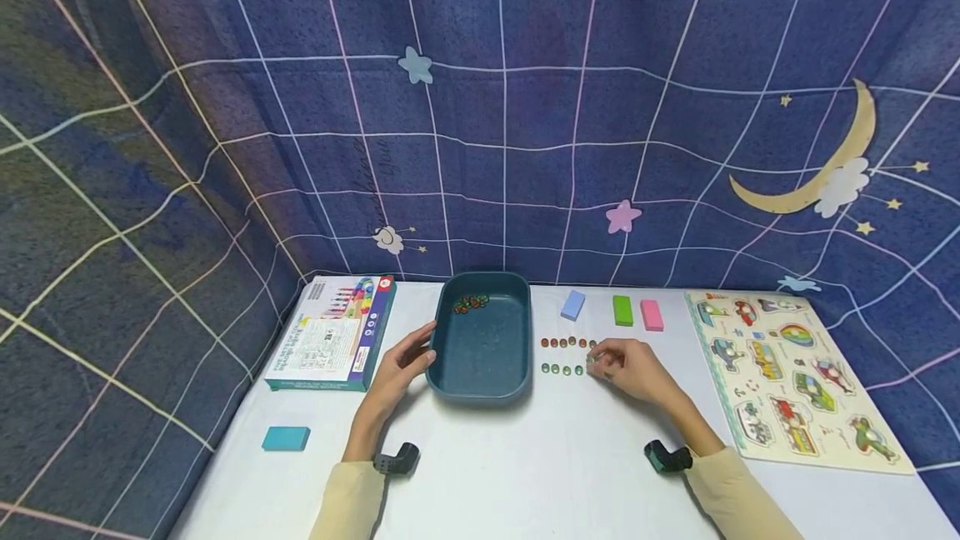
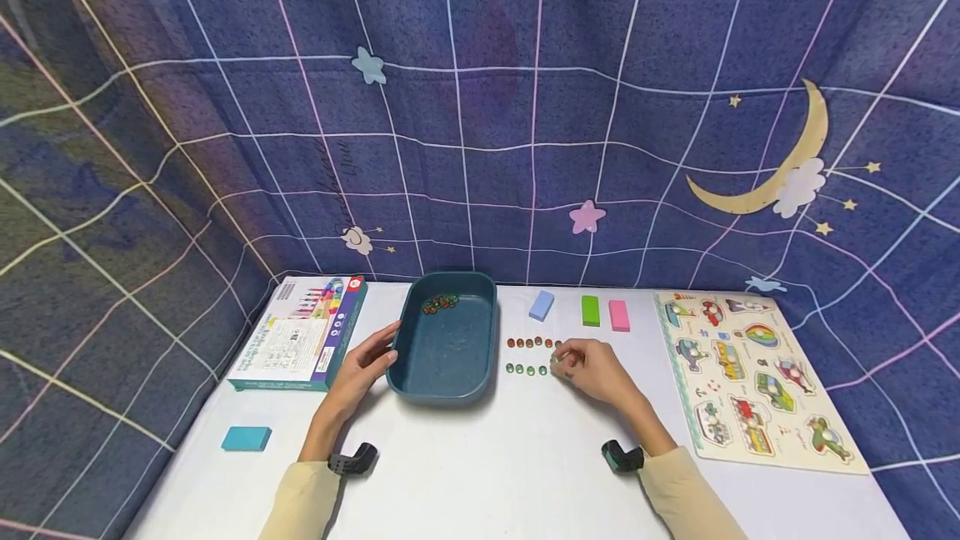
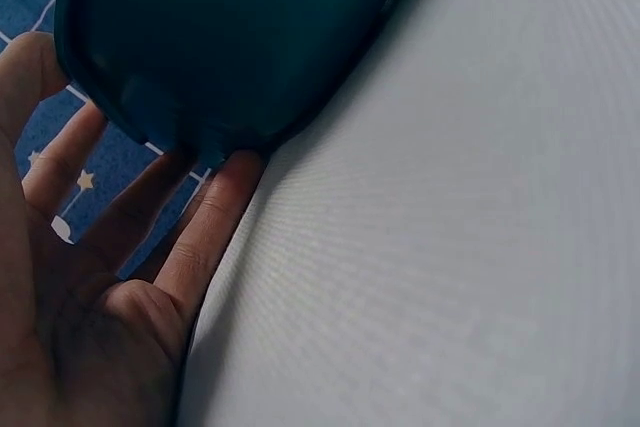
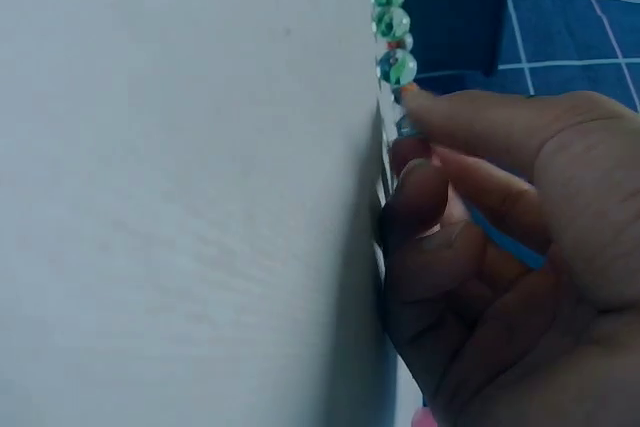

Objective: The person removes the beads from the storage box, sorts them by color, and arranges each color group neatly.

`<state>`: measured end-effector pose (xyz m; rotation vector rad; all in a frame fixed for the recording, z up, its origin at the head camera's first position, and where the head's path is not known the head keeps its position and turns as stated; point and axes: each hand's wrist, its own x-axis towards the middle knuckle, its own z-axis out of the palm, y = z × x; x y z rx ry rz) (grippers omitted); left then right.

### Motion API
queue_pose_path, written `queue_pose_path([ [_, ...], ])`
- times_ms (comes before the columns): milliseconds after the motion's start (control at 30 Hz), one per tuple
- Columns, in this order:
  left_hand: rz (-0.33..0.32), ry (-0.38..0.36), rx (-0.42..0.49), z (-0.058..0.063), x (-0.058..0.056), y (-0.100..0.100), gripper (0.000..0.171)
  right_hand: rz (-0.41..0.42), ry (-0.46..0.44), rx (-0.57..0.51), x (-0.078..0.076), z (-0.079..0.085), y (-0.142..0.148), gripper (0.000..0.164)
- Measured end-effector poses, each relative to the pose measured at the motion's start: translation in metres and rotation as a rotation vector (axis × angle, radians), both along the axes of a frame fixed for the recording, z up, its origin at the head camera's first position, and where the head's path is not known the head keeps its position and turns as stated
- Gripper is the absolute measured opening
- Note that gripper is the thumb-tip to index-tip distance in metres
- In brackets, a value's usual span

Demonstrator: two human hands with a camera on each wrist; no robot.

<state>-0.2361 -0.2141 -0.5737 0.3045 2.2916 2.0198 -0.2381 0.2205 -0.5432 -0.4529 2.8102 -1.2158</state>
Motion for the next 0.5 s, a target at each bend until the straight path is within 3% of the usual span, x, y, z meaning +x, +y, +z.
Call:
queue_pose_path([
  [500, 0.004, 0.000, -0.008, 0.0008, 0.0000, 0.0012, 0.054, 0.036, 0.036, 0.049, 0.0056, -0.0061, 0.0033, 0.009],
])
